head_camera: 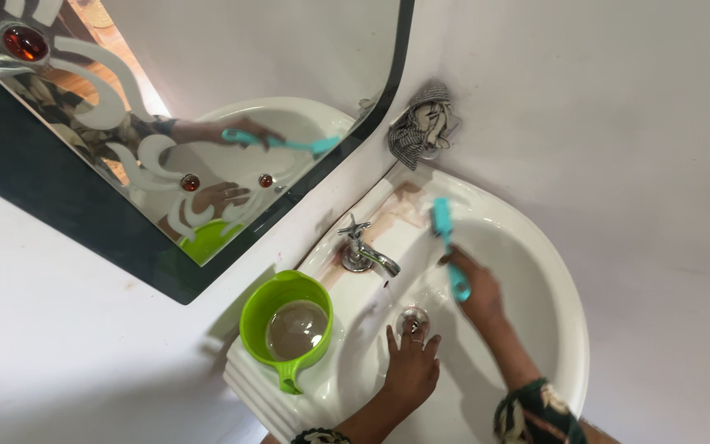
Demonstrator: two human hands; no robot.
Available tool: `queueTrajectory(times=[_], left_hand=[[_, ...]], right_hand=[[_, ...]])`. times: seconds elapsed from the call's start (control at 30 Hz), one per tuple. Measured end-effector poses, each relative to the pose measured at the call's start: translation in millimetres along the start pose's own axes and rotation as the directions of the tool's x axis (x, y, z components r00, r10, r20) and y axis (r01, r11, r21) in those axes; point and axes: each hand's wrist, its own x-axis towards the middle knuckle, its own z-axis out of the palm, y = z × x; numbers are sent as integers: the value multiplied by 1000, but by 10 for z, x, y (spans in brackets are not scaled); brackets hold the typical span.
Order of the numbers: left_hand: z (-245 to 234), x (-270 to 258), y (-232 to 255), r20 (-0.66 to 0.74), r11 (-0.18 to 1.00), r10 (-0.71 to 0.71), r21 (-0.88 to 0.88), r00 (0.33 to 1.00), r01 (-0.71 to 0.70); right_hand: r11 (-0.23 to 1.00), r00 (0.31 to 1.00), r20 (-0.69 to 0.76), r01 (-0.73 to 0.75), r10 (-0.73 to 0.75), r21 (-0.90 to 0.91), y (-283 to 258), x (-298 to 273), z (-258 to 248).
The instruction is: The person is scrubbing the basin and around the faucet of a porcelain sink using a handheld brush.
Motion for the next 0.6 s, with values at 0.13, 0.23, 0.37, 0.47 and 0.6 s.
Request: queueTrajectory(times=[0.13, 0.23, 0.37, 0.47, 0.6], left_hand=[[16, 13, -27, -77, 1000, 19, -10, 997, -20], [16, 29, -38, -113, 999, 26, -26, 993, -29], [30, -3, -22, -201, 996, 70, -48, 977, -82], [-27, -14, 19, -171, 996, 47, -63, 984, -59], [-84, 31, -2, -237, 996, 62, -44, 970, -74]], right_hand=[[971, 972, 4, -233, 234, -59, 95, 290, -306], [993, 998, 57, -15, 8, 118, 248, 543, -97], [899, 943, -6, 319, -333, 301, 388, 801, 331], [962, 956, 223, 138, -191, 236, 368, 958, 20], [998, 947, 319, -12, 32, -64, 308, 1009, -288]])
